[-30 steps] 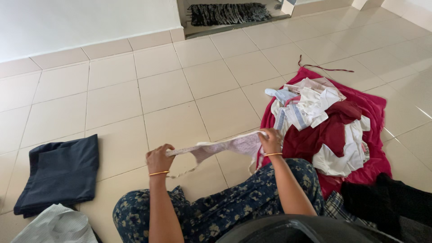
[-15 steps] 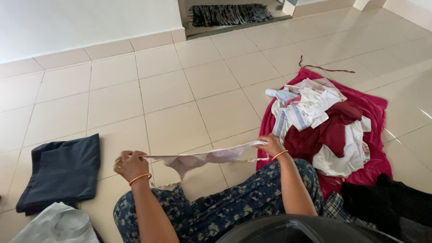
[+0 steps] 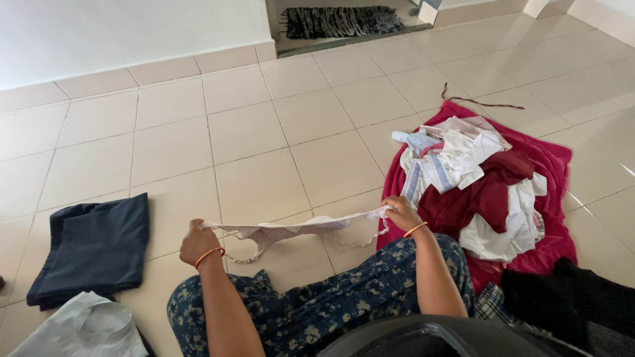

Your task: The person picks up clothes from a pile on the floor, including a black item and a white undergarment, and folds them into flat rectangular shapes.

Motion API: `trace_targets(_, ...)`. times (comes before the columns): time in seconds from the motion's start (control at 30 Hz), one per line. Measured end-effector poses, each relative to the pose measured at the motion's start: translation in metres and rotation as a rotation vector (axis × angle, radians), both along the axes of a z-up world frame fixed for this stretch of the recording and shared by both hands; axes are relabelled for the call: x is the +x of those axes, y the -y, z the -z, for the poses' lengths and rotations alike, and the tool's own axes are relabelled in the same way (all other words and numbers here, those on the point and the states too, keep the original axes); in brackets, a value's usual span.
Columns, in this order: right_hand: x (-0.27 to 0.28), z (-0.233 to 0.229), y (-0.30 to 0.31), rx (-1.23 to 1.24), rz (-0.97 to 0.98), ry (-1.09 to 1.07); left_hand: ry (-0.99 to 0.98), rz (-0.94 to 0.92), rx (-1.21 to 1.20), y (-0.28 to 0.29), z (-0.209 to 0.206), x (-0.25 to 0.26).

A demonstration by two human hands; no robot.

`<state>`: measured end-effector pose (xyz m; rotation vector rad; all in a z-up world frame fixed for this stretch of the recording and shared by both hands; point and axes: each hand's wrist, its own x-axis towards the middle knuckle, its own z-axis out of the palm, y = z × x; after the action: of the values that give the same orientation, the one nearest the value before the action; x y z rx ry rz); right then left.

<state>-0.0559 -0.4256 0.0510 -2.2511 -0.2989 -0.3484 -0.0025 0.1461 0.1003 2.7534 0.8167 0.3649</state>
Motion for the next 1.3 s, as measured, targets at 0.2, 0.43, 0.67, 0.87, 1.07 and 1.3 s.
trace_targets(0.2,-0.020,-0.046,-0.014,-0.208,0.201,0.267,0.291,0.081,-0.113,0.006,0.004,0.000)
trace_targets(0.43,-0.017,-0.037,-0.034,0.049,0.211,0.333,0.159,0.105,-0.557,0.032,-0.012,-0.004)
trace_targets(0.67,-0.015,-0.013,-0.065,0.281,-0.068,0.113,0.495,0.535,-0.552,0.077,-0.012,-0.001)
trace_targets(0.87,-0.008,0.005,-0.131,0.561,-0.261,-0.231,0.334,0.995,-0.431,0.142,0.007,-0.022)
trace_targets(1.07,-0.014,0.019,-0.167,0.544,-0.305,-0.163,0.342,1.256,-0.686,0.186,0.030,-0.040)
trace_targets(1.3,-0.021,0.042,-0.167,0.656,-0.305,-0.309,0.039,0.862,-1.083,0.199,0.105,-0.015)
